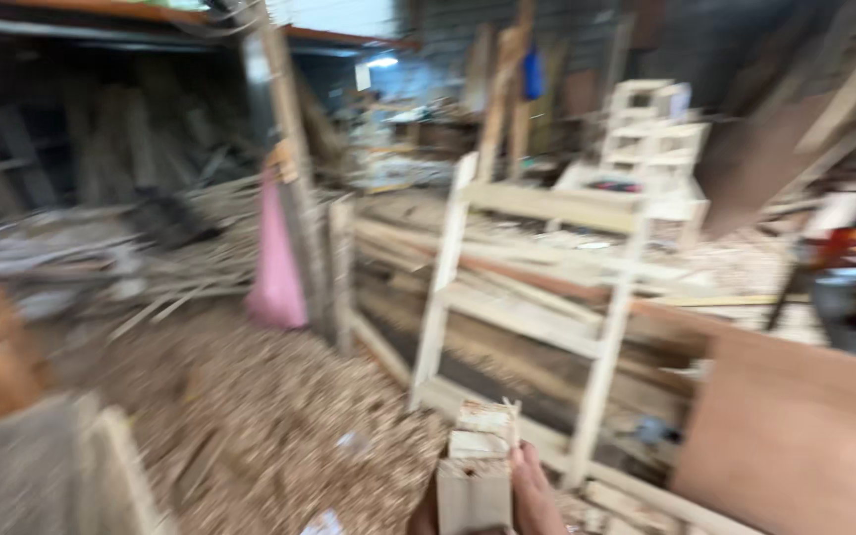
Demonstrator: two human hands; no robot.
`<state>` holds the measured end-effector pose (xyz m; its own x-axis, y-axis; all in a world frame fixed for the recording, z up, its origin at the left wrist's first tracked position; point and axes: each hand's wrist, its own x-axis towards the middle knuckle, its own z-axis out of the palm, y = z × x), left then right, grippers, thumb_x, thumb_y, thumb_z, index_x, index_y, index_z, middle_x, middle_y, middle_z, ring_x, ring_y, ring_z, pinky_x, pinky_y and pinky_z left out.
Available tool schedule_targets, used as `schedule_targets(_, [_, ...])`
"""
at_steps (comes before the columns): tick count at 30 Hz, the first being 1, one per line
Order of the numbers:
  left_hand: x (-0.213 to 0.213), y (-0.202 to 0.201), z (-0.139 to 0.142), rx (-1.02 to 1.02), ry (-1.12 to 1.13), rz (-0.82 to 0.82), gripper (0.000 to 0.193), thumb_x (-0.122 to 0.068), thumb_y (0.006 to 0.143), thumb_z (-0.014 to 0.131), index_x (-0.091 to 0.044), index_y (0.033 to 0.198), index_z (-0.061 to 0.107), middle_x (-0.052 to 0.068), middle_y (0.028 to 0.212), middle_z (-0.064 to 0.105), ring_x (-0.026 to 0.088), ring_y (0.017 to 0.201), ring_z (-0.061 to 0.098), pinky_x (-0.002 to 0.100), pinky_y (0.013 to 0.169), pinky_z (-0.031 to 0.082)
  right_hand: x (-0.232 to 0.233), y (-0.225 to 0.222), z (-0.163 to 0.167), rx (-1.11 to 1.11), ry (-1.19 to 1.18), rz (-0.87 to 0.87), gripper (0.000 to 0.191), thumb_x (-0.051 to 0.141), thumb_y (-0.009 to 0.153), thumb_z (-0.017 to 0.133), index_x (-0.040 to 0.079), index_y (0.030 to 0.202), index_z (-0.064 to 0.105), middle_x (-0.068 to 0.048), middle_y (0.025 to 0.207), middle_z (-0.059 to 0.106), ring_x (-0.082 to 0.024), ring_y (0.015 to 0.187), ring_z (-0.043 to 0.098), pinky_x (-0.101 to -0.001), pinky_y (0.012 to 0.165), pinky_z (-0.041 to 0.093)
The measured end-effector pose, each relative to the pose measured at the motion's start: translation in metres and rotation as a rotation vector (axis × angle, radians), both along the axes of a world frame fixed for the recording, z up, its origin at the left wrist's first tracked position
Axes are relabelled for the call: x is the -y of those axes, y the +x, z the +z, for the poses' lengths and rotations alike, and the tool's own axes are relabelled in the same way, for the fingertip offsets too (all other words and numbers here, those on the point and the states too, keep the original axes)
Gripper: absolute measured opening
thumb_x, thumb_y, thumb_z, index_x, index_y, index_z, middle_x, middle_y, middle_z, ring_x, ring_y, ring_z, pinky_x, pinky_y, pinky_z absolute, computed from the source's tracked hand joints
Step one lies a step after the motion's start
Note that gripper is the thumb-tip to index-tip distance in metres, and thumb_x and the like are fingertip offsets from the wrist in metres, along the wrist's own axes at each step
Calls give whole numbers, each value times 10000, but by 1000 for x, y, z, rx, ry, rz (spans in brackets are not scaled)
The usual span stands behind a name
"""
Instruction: The person assembles a wooden frame by hammering nails into joints. They then gather several small wooden blocks from under a workbench and place them on the floor.
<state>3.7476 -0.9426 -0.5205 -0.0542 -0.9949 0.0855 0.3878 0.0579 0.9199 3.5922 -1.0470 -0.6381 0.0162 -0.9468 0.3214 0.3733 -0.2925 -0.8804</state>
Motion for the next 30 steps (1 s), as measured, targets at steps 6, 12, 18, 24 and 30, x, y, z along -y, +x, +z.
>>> schedule_targets(6, [9, -104, 111, 11, -89, -127, 537, -160, 672, 873, 27, 1154, 728, 134, 966, 775, 213, 858, 729, 350, 779, 581, -42, -98, 186, 6, 385, -187, 472, 474, 945, 499, 112, 1240, 565, -77, 1007, 658, -188, 942, 610, -367, 750, 517])
schedule_targets(12, [12, -205, 162, 0, -155, -249, 497, -181, 691, 871, 7, 1131, 737, 97, 971, 780, 172, 869, 721, 313, 793, 573, -93, -197, 279, 75, 315, -210, 491, 515, 975, 533, 65, 1169, 510, -55, 1052, 637, -134, 979, 607, -327, 857, 544])
schedule_targets(18, [20, -289, 155, 22, -93, -349, 495, -211, 667, 871, -29, 1108, 741, 77, 966, 787, 175, 870, 722, 321, 797, 571, -110, -267, 296, -6, 357, -374, 557, 538, 951, 558, 51, 1215, 505, -93, 1080, 645, -166, 976, 618, -345, 857, 537])
schedule_targets(24, [40, -365, 139, 36, -115, -513, 472, -214, 694, 868, -21, 1106, 742, 69, 959, 781, 156, 851, 716, 322, 787, 570, -130, -327, 301, 42, 318, -481, 538, 553, 949, 551, 80, 1200, 495, -80, 1070, 634, -130, 959, 609, -312, 808, 539])
schedule_targets(30, [62, -443, 133, -56, -205, -656, 415, -148, 735, 833, -10, 1115, 737, 61, 970, 773, 145, 857, 708, 301, 801, 577, -142, -375, 326, -106, 264, -622, 632, 637, 1000, 530, 23, 1152, 531, -105, 826, 482, -158, 625, 416, -293, 469, 339])
